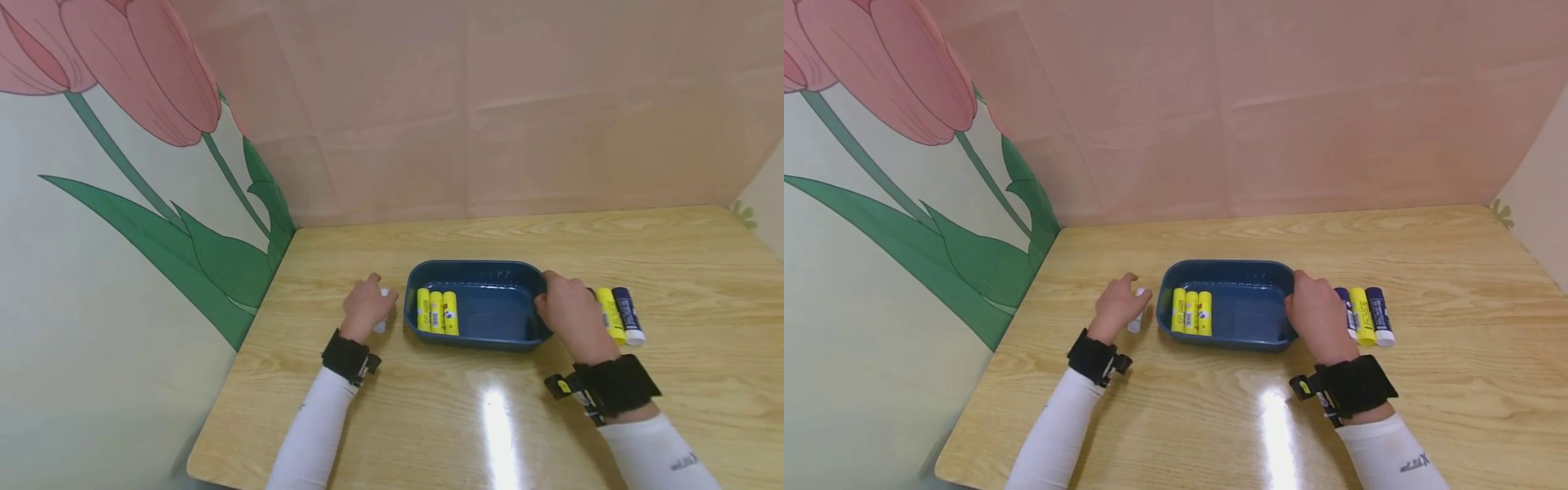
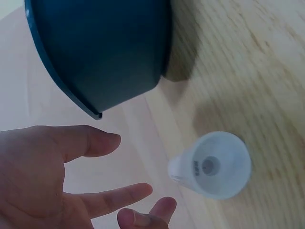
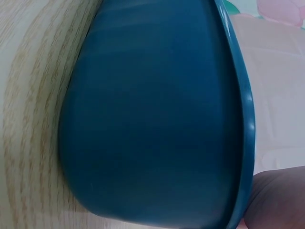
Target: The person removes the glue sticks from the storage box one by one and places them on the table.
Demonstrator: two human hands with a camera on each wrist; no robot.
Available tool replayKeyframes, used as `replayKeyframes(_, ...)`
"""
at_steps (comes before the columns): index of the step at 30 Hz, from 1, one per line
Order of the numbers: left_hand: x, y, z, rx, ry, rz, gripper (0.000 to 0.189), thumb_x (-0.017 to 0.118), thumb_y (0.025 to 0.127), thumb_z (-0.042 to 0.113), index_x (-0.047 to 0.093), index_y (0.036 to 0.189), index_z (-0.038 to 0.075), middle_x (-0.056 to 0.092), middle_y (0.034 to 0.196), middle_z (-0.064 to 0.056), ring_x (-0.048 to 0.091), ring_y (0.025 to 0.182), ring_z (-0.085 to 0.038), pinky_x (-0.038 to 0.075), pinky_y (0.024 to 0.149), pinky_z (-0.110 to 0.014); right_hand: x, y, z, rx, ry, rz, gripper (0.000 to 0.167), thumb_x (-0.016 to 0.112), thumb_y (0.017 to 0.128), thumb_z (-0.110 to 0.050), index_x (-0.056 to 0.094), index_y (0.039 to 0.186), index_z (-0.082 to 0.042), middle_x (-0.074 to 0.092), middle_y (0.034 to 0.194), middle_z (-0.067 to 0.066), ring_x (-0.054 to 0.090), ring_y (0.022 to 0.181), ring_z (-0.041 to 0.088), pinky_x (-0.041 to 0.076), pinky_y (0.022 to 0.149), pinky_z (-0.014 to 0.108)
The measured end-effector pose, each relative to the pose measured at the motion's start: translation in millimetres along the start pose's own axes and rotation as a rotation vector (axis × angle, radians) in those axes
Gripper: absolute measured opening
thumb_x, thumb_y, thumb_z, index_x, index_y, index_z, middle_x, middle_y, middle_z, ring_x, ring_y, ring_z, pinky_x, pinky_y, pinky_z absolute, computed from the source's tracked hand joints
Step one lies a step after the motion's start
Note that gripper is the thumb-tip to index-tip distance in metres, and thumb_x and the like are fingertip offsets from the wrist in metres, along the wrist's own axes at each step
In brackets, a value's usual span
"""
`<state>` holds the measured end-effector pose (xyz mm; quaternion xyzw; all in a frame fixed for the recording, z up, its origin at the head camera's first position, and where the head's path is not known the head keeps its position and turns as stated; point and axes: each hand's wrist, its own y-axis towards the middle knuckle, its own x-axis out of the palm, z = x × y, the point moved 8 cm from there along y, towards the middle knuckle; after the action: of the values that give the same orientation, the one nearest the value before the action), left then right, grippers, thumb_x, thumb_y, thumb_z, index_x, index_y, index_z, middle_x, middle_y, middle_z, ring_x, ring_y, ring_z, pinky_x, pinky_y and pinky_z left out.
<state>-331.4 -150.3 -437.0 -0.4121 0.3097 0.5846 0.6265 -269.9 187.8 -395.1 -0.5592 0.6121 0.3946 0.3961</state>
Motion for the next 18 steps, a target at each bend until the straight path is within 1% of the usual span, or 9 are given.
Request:
replayKeyframes(4, -3.8, -3.8, 7.7, 0.009, 0.003, 0.0, 0.057, 0.057, 0.097, 0.044, 0.049, 0.145, 0.014, 0.058, 0.13, -0.016, 0.056, 0.112, -0.029, 0.048, 0.09, -0.049, -0.8, -0.2, 0.2, 0.001, -0.004, 0.005, 0.038, 0.06, 0.093, -0.006, 0.051, 0.123, 0.016, 0.06, 0.098, 0.035, 0.057, 0.07, 0.031, 0.048, 0.053, 0.035)
replayKeyframes(6, -5.4, -5.4, 13.4, 0.028, 0.004, 0.002, 0.056, 0.056, 0.098, 0.044, 0.05, 0.144, 0.014, 0.058, 0.131, -0.016, 0.056, 0.114, -0.029, 0.049, 0.09, -0.049, -0.6, 0.0, 0.8, 0.007, -0.007, 0.005, 0.039, 0.061, 0.093, -0.006, 0.051, 0.124, 0.016, 0.06, 0.098, 0.035, 0.057, 0.07, 0.031, 0.048, 0.053, 0.036)
replayKeyframes(10, -6.3, -4.9, 21.2, 0.071, 0.019, 0.003, 0.05, 0.057, 0.098, 0.04, 0.053, 0.14, 0.012, 0.06, 0.128, -0.016, 0.058, 0.113, -0.03, 0.05, 0.088, -0.048, -0.1, 0.7, 1.0, 0.013, -0.008, 0.005, 0.041, 0.061, 0.093, -0.006, 0.05, 0.125, 0.016, 0.06, 0.1, 0.036, 0.058, 0.071, 0.032, 0.049, 0.054, 0.036)
replayKeyframes(12, -3.5, -3.7, 19.7, 0.068, 0.027, -0.01, 0.048, 0.06, 0.097, 0.035, 0.055, 0.138, 0.011, 0.061, 0.126, -0.016, 0.058, 0.112, -0.03, 0.05, 0.089, -0.048, 0.5, 1.2, 0.5, 0.011, -0.004, 0.003, 0.042, 0.061, 0.093, -0.006, 0.049, 0.127, 0.017, 0.06, 0.102, 0.037, 0.058, 0.071, 0.032, 0.049, 0.054, 0.036)
replayKeyframes(15, 2.8, -2.0, 12.9, 0.044, 0.03, -0.031, 0.049, 0.067, 0.093, 0.029, 0.056, 0.137, 0.009, 0.061, 0.124, -0.016, 0.057, 0.11, -0.03, 0.049, 0.091, -0.047, 2.1, 1.5, -0.7, 0.008, 0.0, -0.004, 0.043, 0.059, 0.094, -0.006, 0.049, 0.128, 0.017, 0.06, 0.103, 0.038, 0.058, 0.072, 0.032, 0.049, 0.054, 0.036)
replayKeyframes(18, 6.7, -0.8, 5.9, 0.021, 0.016, -0.035, 0.051, 0.07, 0.091, 0.027, 0.056, 0.137, 0.009, 0.06, 0.122, -0.016, 0.057, 0.108, -0.03, 0.049, 0.09, -0.046, 3.4, 1.6, -1.6, 0.008, 0.0, -0.011, 0.043, 0.059, 0.094, -0.007, 0.049, 0.128, 0.016, 0.06, 0.103, 0.037, 0.058, 0.071, 0.031, 0.048, 0.054, 0.035)
